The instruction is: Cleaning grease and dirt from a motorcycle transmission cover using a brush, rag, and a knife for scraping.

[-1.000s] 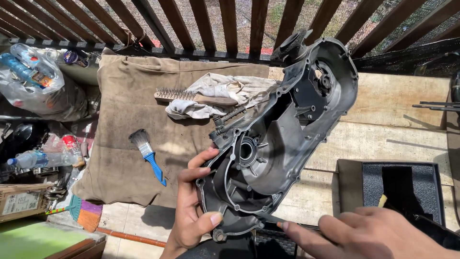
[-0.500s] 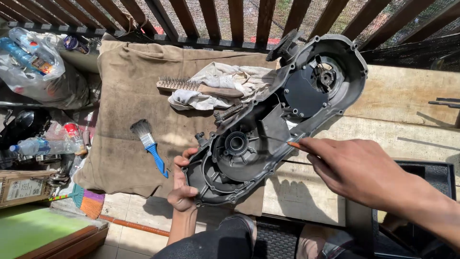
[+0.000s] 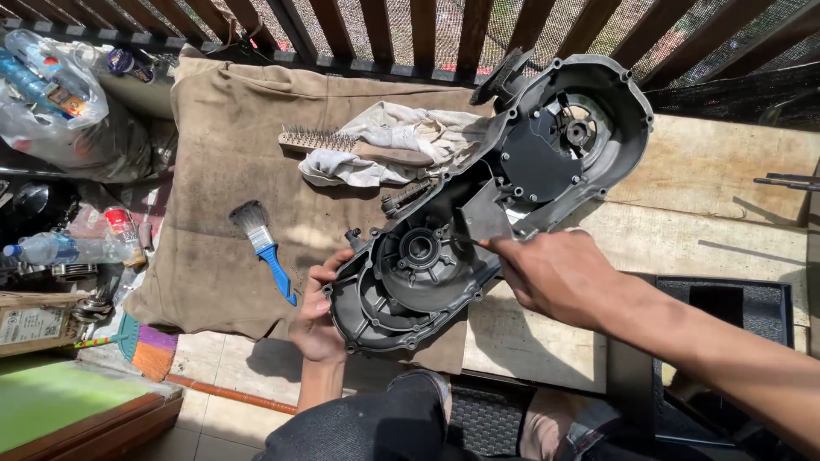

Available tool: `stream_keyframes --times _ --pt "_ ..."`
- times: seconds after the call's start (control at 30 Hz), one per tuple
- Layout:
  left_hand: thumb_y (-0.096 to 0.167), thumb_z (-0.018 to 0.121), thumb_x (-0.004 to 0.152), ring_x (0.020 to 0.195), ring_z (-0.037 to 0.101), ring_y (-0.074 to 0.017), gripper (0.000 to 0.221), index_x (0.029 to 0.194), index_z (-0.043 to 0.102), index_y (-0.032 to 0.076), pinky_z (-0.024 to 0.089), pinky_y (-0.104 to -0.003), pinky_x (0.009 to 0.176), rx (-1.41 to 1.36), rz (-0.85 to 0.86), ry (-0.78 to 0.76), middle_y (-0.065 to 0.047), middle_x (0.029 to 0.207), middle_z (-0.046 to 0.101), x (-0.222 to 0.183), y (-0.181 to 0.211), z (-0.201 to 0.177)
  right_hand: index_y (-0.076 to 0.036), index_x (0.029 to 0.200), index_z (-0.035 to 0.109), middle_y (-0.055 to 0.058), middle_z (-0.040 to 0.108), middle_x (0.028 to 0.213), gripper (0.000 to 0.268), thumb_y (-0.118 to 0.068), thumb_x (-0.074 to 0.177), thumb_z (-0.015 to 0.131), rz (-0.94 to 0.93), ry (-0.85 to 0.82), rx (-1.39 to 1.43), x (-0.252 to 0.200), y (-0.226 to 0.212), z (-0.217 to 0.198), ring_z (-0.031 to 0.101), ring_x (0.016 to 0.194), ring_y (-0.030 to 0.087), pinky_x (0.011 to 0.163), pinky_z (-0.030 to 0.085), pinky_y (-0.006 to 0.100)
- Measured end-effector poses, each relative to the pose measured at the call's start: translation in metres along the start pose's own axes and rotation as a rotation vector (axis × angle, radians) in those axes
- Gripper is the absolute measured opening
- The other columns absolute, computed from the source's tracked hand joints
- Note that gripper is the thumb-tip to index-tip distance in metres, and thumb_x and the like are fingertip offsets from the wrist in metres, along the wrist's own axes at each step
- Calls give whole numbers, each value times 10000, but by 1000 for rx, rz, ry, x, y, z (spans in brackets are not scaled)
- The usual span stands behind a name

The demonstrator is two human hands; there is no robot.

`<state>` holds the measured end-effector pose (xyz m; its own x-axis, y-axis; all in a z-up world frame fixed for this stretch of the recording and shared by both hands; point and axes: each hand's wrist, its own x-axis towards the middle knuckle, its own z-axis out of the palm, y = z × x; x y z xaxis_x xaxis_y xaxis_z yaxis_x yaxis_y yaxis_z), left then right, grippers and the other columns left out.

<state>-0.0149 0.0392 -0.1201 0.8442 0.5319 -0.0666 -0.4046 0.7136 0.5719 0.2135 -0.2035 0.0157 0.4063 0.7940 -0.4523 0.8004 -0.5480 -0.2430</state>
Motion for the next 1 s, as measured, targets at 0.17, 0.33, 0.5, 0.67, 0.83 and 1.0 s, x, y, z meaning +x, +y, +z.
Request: stream_keyframes --times 0.17,0.33,0.5,0.67,0.83,1.0 --pt "193 592 807 1328 555 -353 425 1186 568 3 417 -454 1171 324 3 -51 -242 1433 570 14 32 16 -233 1476 456 116 651 717 571 -54 935 498 -30 -39 -198 12 5 5 657 587 261 508 567 418" --pt "77 533 905 1324 584 -284 346 1236 590 -5 442 -398 1140 925 11 -41 -154 1389 621 44 62 48 -316 1479 449 86 626 936 718 9 841 504 -156 73 -342 25 7 -4 637 574 195 486 572 371" --pt "189 591 953 1177 674 -259 322 1224 625 19 498 -356 1046 1541 127 -374 -125 1271 677 64 94 158 -442 1592 335 108 704 877 676 -21 1064 353 73 -242 -356 27 -4 -17 696 681 198 587 580 371" --pt "307 596 940 1154 614 -367 430 1259 583 18 454 -460 985 1828 -91 -876 -176 1219 643 40 112 228 -389 1476 460 85 691 950 684 -11 907 498 -44 -84 -346 23 6 -5 710 690 231 573 581 392" --pt "375 627 919 1112 608 -430 424 1173 601 36 435 -549 994 1989 -378 -1416 -239 1168 635 9 57 229 -347 1434 508 89 662 1020 596 -27 932 491 -66 60 -248 14 7 -14 733 650 260 531 598 418" --pt "330 695 849 1010 719 -343 343 1069 735 70 544 -492 874 2037 -484 -1827 -152 1065 747 14 -31 192 -343 1298 643 93 728 893 336 -310 985 526 -46 -140 -101 -16 -5 -77 695 807 340 763 557 493"
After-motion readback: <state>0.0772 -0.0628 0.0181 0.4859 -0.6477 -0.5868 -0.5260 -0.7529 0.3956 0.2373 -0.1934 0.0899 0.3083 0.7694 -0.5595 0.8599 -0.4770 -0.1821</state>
